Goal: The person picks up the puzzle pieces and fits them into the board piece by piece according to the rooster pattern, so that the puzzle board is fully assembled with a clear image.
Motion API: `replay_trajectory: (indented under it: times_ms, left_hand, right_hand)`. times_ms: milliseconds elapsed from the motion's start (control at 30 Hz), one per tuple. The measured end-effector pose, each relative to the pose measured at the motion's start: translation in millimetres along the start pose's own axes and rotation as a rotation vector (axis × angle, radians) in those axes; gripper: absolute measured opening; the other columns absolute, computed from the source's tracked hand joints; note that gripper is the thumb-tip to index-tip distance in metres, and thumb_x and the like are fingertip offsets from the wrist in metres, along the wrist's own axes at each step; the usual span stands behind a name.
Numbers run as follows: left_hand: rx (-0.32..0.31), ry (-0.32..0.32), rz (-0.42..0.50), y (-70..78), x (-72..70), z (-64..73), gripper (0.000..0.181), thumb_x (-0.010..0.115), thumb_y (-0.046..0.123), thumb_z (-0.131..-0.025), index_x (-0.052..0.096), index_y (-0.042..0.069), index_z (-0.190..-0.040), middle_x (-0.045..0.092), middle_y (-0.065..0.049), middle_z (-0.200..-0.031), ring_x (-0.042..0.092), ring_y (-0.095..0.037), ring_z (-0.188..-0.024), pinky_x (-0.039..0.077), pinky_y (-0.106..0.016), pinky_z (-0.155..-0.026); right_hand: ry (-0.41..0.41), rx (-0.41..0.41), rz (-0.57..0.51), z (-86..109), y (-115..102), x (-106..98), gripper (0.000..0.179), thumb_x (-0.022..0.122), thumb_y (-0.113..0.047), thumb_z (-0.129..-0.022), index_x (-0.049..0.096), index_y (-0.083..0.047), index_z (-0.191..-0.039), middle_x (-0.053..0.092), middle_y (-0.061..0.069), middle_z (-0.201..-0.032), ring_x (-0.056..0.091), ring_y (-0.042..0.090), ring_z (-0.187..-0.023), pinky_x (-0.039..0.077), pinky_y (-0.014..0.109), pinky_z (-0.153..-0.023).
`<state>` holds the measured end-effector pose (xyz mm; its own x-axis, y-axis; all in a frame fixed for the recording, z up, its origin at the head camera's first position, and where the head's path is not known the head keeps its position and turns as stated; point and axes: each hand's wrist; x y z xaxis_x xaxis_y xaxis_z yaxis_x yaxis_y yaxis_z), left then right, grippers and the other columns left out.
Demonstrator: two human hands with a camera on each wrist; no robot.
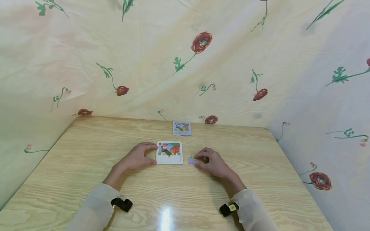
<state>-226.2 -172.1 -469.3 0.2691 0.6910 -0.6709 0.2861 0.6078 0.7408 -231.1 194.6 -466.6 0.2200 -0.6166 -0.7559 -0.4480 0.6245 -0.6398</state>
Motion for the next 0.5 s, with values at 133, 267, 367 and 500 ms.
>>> replay_trajectory:
  times_ms: [133, 267, 367, 500]
  left_hand:
    - [-0.003, -0.001, 0.004, 1.3, -0.6, 0.5, 0.061, 0.083, 0.026, -0.086, 0.062, 0.012, -0.142, 0.052, -0.015, -0.155, 0.038, -0.045, -0.149, 0.034, -0.065, -0.12]
    - [-0.009, -0.004, 0.008, 2.4, -0.9, 1.2, 0.061, 0.082, 0.026, -0.087, 0.062, 0.012, -0.142, 0.052, -0.015, -0.155, 0.038, -0.045, -0.149, 0.034, -0.065, -0.119]
    - [-0.011, -0.005, 0.014, 2.4, -0.5, 2.0, 0.061, 0.082, 0.026, -0.087, 0.062, 0.012, -0.142, 0.052, -0.015, -0.155, 0.038, -0.045, -0.149, 0.034, -0.065, -0.12]
    - [-0.009, -0.003, 0.017, 2.4, 0.9, 2.5, 0.061, 0.082, 0.026, -0.087, 0.062, 0.012, -0.142, 0.052, -0.015, -0.155, 0.038, -0.044, -0.149, 0.034, -0.065, -0.12]
  right_hand:
    - [0.008, -0.013, 0.011, 0.2, 0.1, 1.2, 0.02, 0.081, -0.02, -0.09, 0.079, -0.019, -0.11, 0.068, -0.001, -0.112, 0.053, 0.016, -0.093, 0.045, 0.025, -0.077]
    - [0.018, -0.024, 0.02, -0.2, 0.5, 2.9, 0.021, 0.082, -0.019, -0.089, 0.079, -0.018, -0.11, 0.068, 0.001, -0.112, 0.052, 0.015, -0.092, 0.044, 0.025, -0.076]
    - [0.018, -0.021, 0.029, -0.4, 0.2, 4.2, 0.02, 0.082, -0.019, -0.089, 0.079, -0.018, -0.109, 0.068, 0.001, -0.111, 0.051, 0.014, -0.09, 0.044, 0.024, -0.075]
    - [0.014, -0.017, 0.034, -0.1, 0.0, 5.2, 0.017, 0.082, -0.019, -0.089, 0.08, -0.018, -0.106, 0.067, 0.001, -0.11, 0.05, 0.014, -0.089, 0.044, 0.024, -0.076]
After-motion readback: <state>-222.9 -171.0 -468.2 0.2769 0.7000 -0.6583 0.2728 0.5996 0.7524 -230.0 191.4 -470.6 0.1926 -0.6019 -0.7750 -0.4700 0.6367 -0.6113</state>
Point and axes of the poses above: each hand's wrist, its own z-axis away from the middle knuckle, its own x-axis out of the palm, y = z × x
